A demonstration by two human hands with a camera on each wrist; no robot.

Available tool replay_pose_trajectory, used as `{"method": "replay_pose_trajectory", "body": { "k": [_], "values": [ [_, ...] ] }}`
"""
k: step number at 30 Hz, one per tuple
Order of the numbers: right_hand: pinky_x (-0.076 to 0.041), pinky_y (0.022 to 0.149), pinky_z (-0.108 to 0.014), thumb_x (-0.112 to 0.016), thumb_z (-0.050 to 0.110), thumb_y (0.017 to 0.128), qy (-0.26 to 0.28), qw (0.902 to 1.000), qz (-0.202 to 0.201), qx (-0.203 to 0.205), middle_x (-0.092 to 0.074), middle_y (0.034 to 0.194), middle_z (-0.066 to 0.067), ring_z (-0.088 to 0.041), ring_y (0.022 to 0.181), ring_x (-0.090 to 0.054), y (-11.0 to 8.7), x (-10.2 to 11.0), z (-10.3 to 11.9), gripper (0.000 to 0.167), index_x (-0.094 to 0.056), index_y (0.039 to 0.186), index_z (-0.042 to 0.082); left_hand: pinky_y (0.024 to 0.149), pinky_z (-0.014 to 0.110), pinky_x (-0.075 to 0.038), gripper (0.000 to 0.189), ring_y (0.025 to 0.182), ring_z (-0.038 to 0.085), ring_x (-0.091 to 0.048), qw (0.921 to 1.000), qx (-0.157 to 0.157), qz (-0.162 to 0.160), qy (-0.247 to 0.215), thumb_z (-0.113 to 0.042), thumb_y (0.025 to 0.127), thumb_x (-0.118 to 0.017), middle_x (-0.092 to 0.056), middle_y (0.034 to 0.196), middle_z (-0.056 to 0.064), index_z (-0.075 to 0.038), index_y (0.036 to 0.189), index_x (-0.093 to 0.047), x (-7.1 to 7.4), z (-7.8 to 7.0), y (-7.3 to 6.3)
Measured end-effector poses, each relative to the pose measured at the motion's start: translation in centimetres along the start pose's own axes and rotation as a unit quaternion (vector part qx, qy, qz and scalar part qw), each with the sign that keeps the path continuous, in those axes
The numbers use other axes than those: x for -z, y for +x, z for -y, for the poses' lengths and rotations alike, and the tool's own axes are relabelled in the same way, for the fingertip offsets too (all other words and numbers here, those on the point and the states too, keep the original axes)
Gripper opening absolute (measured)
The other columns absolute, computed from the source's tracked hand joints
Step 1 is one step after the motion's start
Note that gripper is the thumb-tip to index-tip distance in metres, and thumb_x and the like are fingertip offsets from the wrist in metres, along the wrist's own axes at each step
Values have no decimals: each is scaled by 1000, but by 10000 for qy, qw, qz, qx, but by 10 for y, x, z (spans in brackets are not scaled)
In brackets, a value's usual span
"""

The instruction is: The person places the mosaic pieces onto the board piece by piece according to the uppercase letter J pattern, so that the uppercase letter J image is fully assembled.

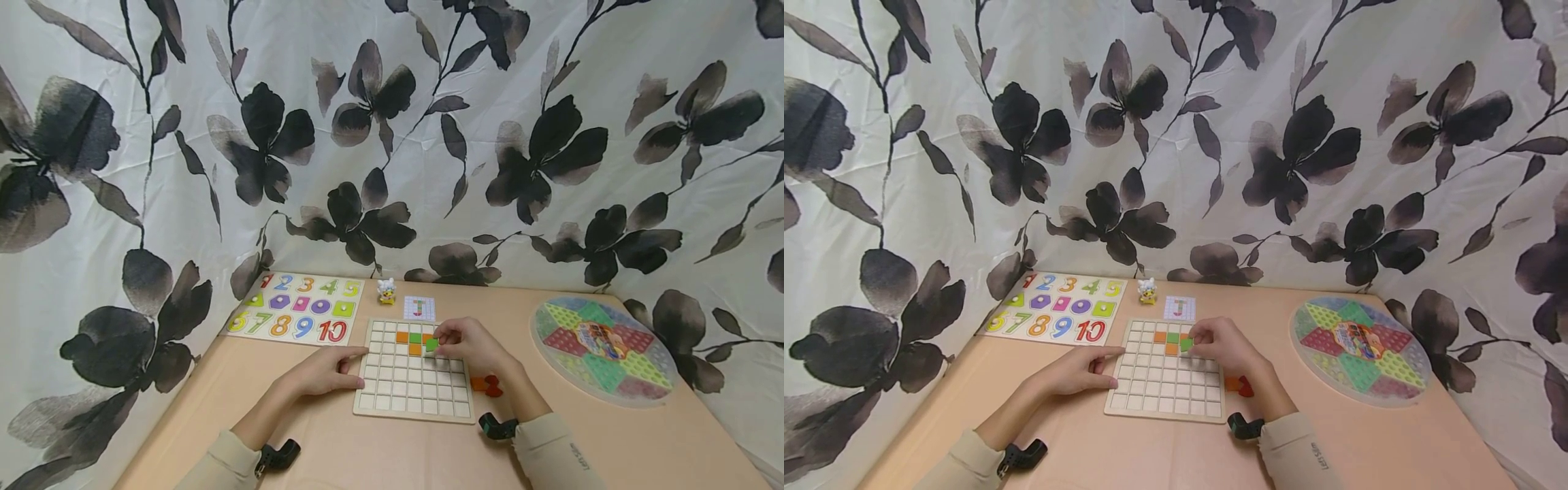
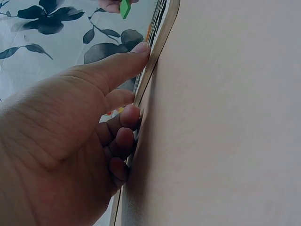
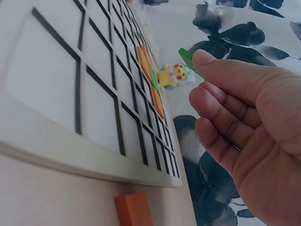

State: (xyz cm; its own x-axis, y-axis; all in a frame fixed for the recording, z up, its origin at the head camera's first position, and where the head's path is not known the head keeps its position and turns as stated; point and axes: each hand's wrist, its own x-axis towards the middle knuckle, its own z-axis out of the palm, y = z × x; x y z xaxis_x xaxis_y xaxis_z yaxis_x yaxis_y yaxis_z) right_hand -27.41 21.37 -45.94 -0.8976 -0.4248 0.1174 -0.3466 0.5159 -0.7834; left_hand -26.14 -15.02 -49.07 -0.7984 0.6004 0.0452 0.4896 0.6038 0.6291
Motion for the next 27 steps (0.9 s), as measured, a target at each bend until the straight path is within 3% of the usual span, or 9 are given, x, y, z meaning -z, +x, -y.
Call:
{"method": "replay_pose_trajectory", "body": {
  "k": [27],
  "values": [
    [-51,69,-24,-85,15,87,-558,9964,470,432,-65,83,4,-14,78,-58,11,-27,4,17,-75,100,10,63,24,-37,71,67,4,-44,10000,63,25,-63,-42,89,-82,-49,73,-9,-14,149,-58,-1,1,0]
  ]
}}
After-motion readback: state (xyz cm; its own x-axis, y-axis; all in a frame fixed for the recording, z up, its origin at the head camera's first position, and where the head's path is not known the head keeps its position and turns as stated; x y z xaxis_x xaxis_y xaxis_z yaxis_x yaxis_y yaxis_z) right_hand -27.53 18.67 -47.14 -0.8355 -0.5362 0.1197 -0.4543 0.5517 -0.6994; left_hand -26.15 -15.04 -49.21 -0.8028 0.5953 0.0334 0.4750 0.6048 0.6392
